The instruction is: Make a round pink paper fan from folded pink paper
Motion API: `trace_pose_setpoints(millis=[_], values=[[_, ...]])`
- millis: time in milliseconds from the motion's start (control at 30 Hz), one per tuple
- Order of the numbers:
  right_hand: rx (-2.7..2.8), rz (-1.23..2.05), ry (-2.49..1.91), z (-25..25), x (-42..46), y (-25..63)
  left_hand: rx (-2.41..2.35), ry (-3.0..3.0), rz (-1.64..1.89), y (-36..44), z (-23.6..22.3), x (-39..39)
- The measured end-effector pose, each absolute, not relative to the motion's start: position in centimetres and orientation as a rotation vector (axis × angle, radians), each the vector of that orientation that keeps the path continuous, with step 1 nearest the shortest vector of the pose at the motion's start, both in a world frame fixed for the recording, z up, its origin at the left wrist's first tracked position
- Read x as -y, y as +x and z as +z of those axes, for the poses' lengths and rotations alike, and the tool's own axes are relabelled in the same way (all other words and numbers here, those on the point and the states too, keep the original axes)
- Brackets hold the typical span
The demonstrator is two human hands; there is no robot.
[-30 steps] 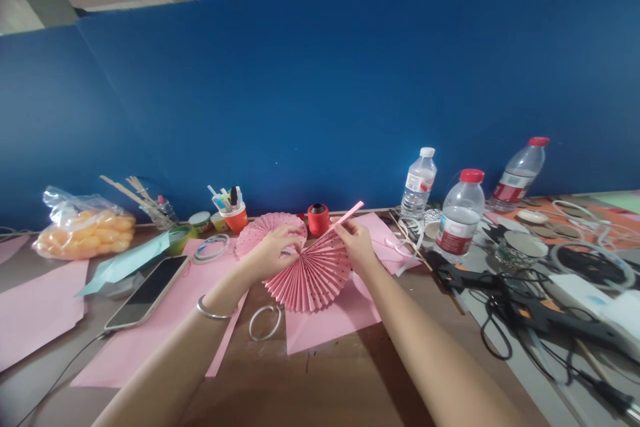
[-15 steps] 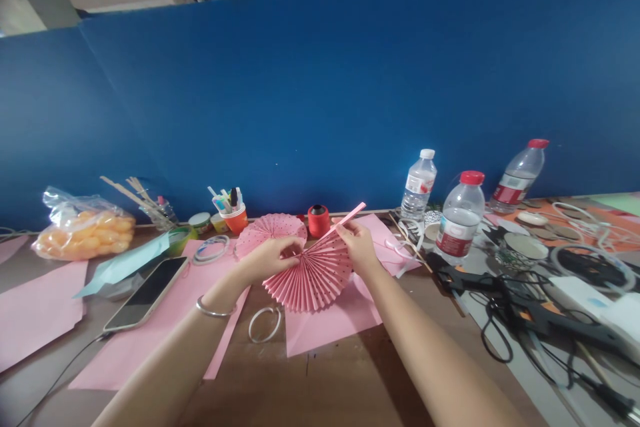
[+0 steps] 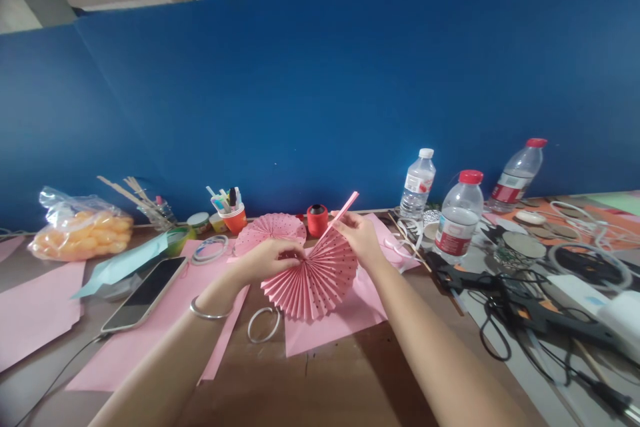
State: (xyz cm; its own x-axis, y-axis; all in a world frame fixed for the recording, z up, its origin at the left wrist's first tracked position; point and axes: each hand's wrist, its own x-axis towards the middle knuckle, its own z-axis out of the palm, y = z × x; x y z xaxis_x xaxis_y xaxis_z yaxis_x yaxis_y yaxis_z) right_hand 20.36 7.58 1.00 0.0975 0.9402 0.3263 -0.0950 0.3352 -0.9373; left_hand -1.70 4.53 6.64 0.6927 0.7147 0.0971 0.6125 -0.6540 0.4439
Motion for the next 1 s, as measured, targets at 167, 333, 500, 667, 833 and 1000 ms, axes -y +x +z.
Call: trace_pose_setpoints(millis=[167,333,500,667,833,1000], values=[[1.424,0.901,-0.961,3.8,-6.3,20.8,-0.988,2.596,0.344,-1.2,7.5,-3.6],[1.533,0.844,-0.983,5.2,-5.4,20.5,-0.975,2.563,0.246,-1.0,7.8,-3.2],[1.566,0.802,-0.989,5.4,-5.2,20.3,-0.968,2.612,0.224,-0.8,7.9,-2.9],[1.602,0.741,-1.017,6.1,-4.7,20.3,-1.050,2.696,0.193,-0.7,7.8,-2.6],[1.639,0.692,-1.043,6.8,-4.2,20.2,-1.182,2.789,0.127,-0.9,7.5,-2.7],[1.667,0.699,-1.032,7.1,-3.9,20.2,-1.145,2.803,0.121,-0.7,7.7,-2.5]])
